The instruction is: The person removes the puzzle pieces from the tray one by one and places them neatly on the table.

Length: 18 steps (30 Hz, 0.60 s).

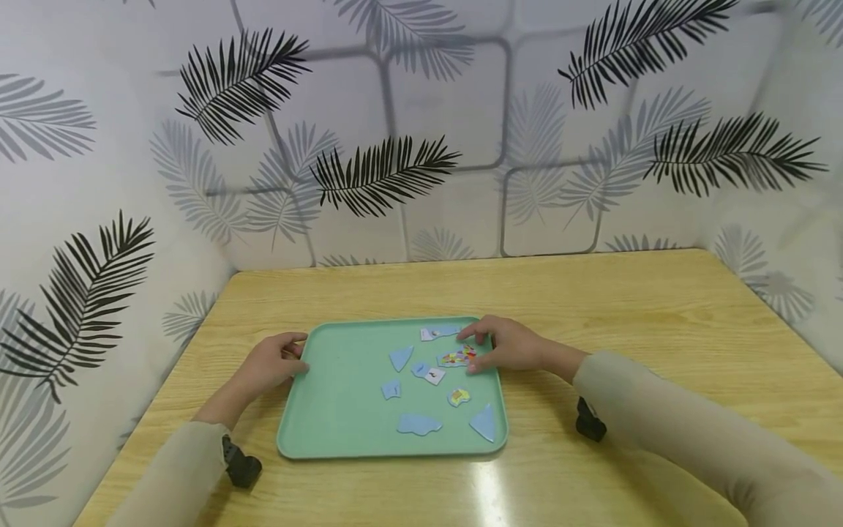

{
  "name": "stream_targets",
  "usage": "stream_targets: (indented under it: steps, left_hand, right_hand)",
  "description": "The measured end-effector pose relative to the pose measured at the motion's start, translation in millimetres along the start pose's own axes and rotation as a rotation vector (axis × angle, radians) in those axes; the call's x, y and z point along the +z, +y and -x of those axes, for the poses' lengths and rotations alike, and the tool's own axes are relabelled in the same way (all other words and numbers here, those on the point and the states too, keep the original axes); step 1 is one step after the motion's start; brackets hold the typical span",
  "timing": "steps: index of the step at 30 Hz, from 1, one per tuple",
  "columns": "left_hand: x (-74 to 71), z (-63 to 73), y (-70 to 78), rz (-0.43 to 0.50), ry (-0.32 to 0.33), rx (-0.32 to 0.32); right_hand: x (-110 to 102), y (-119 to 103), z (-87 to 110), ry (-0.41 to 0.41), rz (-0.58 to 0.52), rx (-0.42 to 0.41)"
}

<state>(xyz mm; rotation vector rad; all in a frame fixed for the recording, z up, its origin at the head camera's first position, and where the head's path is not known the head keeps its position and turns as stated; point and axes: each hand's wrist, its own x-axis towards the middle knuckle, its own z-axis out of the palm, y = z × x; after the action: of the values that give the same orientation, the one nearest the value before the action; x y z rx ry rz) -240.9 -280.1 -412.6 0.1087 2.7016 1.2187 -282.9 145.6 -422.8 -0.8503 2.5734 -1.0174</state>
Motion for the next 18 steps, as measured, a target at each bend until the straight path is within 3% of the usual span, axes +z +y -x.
stream_targets:
  steps: [7,18]
  left_hand:
    - [-3.5,1.1,-5.5,0.140,-0.037,-0.014]
    - [-4.7,-2.6,-6.6,0.202,-0.066,-0.041]
  right_hand:
    - [0.5,-6.2,0.9,-0.005,0.025,0.027]
    - [0.7,-6.6,-1.7,0.003,0.062,0.065]
